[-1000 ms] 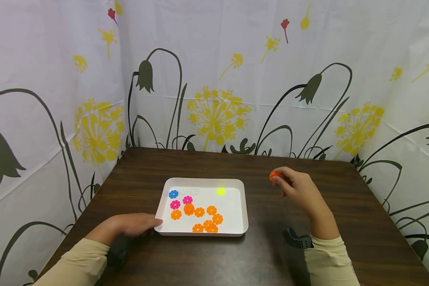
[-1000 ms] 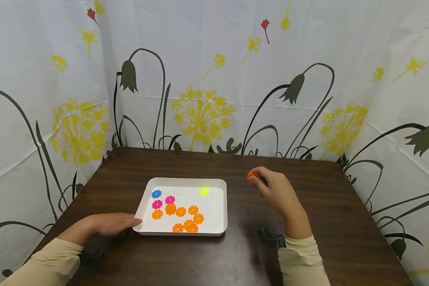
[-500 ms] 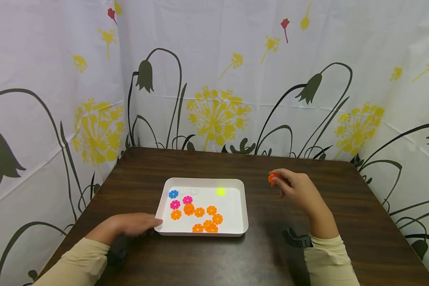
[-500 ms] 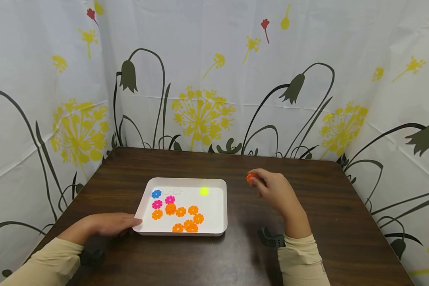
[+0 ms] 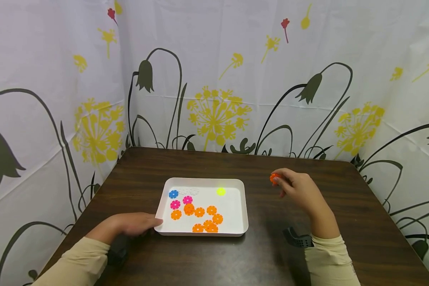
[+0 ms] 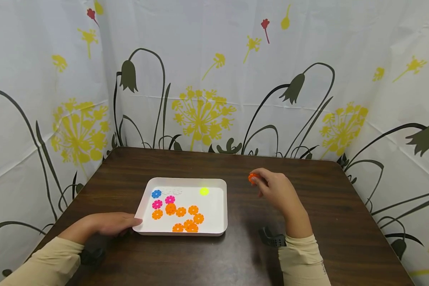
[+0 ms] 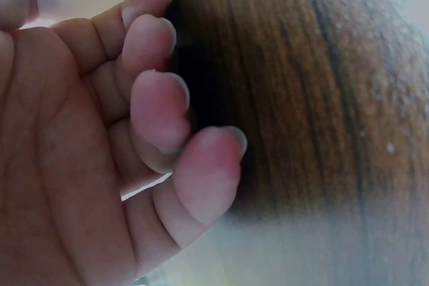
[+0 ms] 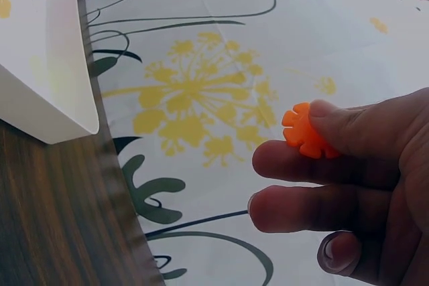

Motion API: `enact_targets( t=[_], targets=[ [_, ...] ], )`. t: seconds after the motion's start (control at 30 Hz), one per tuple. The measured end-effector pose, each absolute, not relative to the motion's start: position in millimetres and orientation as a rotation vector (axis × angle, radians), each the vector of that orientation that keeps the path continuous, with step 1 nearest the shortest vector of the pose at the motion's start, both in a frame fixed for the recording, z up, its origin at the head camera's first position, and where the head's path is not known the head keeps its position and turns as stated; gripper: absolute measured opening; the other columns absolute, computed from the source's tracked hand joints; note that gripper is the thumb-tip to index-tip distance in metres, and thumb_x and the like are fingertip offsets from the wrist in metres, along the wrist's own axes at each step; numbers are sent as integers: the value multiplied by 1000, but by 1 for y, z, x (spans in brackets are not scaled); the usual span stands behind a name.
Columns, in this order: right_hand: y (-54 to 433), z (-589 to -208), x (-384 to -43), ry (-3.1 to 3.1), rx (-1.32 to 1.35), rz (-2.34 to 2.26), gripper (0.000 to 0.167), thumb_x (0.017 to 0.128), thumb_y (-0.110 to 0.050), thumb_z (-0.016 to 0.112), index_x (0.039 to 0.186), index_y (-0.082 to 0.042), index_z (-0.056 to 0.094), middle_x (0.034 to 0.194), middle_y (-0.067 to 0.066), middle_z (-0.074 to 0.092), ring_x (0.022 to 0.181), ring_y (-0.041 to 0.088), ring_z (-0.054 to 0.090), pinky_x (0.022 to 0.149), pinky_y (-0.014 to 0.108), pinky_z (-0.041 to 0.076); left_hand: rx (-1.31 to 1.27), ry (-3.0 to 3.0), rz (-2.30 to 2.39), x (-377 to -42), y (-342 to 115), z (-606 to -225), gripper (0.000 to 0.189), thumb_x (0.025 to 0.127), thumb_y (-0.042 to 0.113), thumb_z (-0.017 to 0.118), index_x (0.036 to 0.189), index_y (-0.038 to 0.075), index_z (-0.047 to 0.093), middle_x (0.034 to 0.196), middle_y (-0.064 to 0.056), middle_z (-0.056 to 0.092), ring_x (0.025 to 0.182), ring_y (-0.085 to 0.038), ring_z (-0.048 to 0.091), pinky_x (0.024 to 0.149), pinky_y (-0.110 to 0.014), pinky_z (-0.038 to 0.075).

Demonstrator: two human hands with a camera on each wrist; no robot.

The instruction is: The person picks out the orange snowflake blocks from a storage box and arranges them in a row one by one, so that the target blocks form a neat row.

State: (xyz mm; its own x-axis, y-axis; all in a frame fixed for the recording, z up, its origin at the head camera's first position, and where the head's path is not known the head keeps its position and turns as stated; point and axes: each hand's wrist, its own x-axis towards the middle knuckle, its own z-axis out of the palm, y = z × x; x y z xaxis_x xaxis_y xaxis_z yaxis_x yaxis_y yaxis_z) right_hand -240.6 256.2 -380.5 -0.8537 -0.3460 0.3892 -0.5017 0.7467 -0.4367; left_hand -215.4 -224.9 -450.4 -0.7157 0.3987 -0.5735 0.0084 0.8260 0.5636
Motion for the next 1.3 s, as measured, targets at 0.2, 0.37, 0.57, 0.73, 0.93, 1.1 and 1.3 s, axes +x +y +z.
enact_targets(
  t=[0.2, 0.37, 0.57, 0.73, 0.93, 1.1, 1.3],
  targets=[
    [255, -377, -240, -2675, 657, 812, 11, 97, -23, 63, 107, -21, 64, 79, -9, 65, 57, 3, 61, 55, 26, 48, 310, 2301, 686, -215, -225, -451, 43, 101, 44, 45, 119, 8, 60, 92, -5, 57, 86, -21, 53, 80, -39, 48],
    [257, -377, -239, -2672, 655, 825, 8, 97, -23, 62, 105, -21, 64, 76, -10, 65, 57, 9, 64, 53, 25, 48, 354, 2310, 666, -214, -225, -452, 43, 102, 41, 44, 122, 7, 59, 94, -5, 57, 87, -21, 53, 83, -41, 48],
    [257, -378, -237, -2653, 663, 827, 8, 96, -21, 64, 104, -21, 64, 74, -11, 64, 56, 6, 62, 51, 25, 47, 360, 2271, 697, -216, -229, -455, 40, 101, 44, 45, 110, 9, 61, 87, -6, 56, 81, -20, 52, 74, -35, 46],
    [256, -378, -237, -2652, 681, 827, 7, 96, -21, 63, 104, -21, 64, 75, -11, 64, 56, 3, 60, 52, 25, 47, 441, 2244, 672, -220, -233, -460, 47, 101, 51, 42, 108, 8, 60, 87, -3, 56, 79, -17, 53, 72, -32, 47],
    [255, -381, -240, -2768, 683, 802, 6, 96, -21, 64, 101, -22, 63, 80, -9, 65, 59, 8, 63, 57, 26, 49, 380, 2291, 681, -214, -225, -456, 36, 102, 41, 44, 105, 10, 61, 85, -6, 55, 79, -20, 51, 74, -36, 46],
    [252, -385, -248, -2916, 681, 773, 5, 97, -24, 63, 100, -20, 62, 82, -7, 66, 56, 10, 59, 56, 28, 49, 352, 2301, 671, -214, -224, -452, 35, 103, 40, 43, 106, 10, 61, 86, -5, 55, 80, -20, 51, 75, -36, 45],
    [246, -397, -262, -3042, 737, 600, 2, 96, -24, 62, 97, -23, 64, 74, -10, 63, 55, 7, 55, 54, 27, 48, 436, 2273, 650, -220, -232, -455, 46, 102, 50, 40, 105, 8, 60, 85, -5, 55, 79, -20, 52, 72, -35, 46]
  ],
)
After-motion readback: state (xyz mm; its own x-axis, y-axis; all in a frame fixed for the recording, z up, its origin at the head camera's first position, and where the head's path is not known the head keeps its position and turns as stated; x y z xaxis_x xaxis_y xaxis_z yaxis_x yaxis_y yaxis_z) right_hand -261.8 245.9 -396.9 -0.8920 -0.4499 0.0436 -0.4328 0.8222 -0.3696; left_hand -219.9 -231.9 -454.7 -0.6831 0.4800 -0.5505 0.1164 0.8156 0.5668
